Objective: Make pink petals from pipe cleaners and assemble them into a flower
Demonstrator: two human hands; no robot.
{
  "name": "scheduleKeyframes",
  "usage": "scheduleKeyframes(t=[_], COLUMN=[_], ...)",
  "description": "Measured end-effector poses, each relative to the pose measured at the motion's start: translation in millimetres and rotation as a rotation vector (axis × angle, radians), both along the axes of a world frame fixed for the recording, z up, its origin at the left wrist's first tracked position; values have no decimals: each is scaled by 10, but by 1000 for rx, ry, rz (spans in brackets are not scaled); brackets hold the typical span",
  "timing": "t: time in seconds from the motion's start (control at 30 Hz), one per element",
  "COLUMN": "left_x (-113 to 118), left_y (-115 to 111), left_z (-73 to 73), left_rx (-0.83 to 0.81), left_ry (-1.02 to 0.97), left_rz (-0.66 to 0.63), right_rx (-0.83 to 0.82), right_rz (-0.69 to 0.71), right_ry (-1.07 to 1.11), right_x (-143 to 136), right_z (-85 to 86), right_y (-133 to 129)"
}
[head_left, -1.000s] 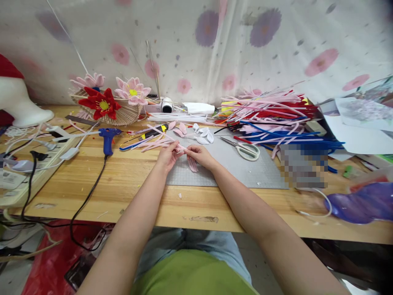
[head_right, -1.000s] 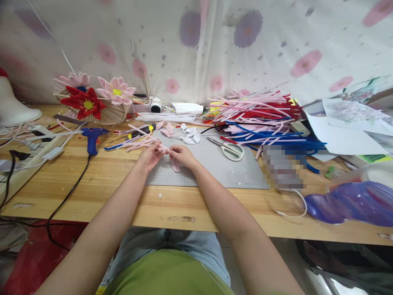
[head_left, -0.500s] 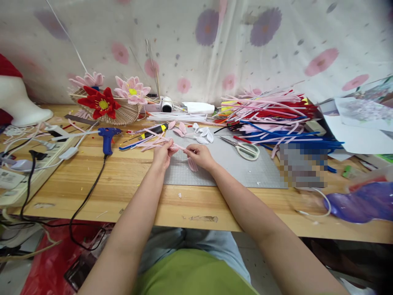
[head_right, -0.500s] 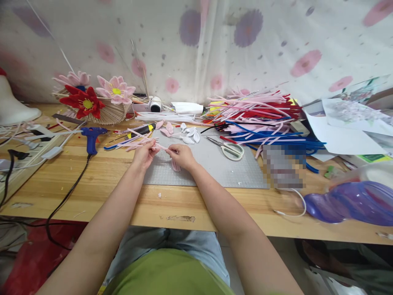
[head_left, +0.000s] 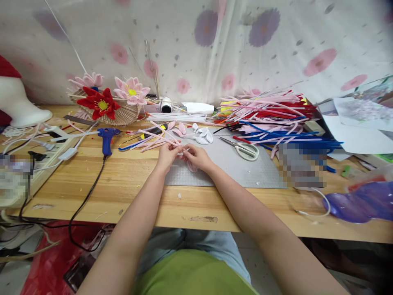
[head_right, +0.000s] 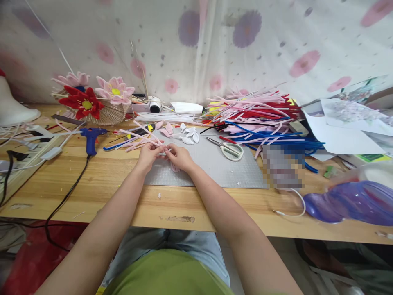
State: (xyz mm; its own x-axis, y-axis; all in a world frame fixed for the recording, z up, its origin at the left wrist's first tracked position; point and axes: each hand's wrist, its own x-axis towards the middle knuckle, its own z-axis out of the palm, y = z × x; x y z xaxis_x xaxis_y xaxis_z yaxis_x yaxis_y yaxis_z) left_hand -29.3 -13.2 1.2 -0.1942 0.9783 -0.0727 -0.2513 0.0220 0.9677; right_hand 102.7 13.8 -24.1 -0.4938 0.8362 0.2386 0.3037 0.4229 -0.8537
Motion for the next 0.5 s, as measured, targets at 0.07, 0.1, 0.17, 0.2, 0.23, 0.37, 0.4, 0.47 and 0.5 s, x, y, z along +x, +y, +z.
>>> scheduleKeyframes(t=[0.07, 0.1, 0.17, 0.2, 0.23, 0.37, 0.4, 0.47, 0.5], left_x=[-20, -30, -44, -48, -50, -50, -51, -55, -58], left_y=[11, 15, 21, 22, 22, 14, 11, 3, 0], left_z=[0, 0, -1, -2, -5, -11, -9, 2, 9], left_rx=[0, 0, 2, 3, 1, -29, -35, -37, -31], left_ry=[31, 38, 38, 34, 32, 50, 52, 37, 16], left_rz=[-2, -6, -27, -35, -43, -73, -85, -102, -106], right_rx=[55, 90, 129, 126, 117, 73, 61, 28, 6], right_rz=[-15, -39, -100, -125, -147, -189, -191, -173, -151], right_ry=[39, 54, 76, 86, 97, 144, 156, 168, 167], right_x=[8, 13, 24, 30, 36, 60, 65, 69, 68], right_z=[11, 17, 27, 32, 36, 52, 54, 55, 53], right_y=[16, 25, 37, 39, 39, 31, 32, 36, 40])
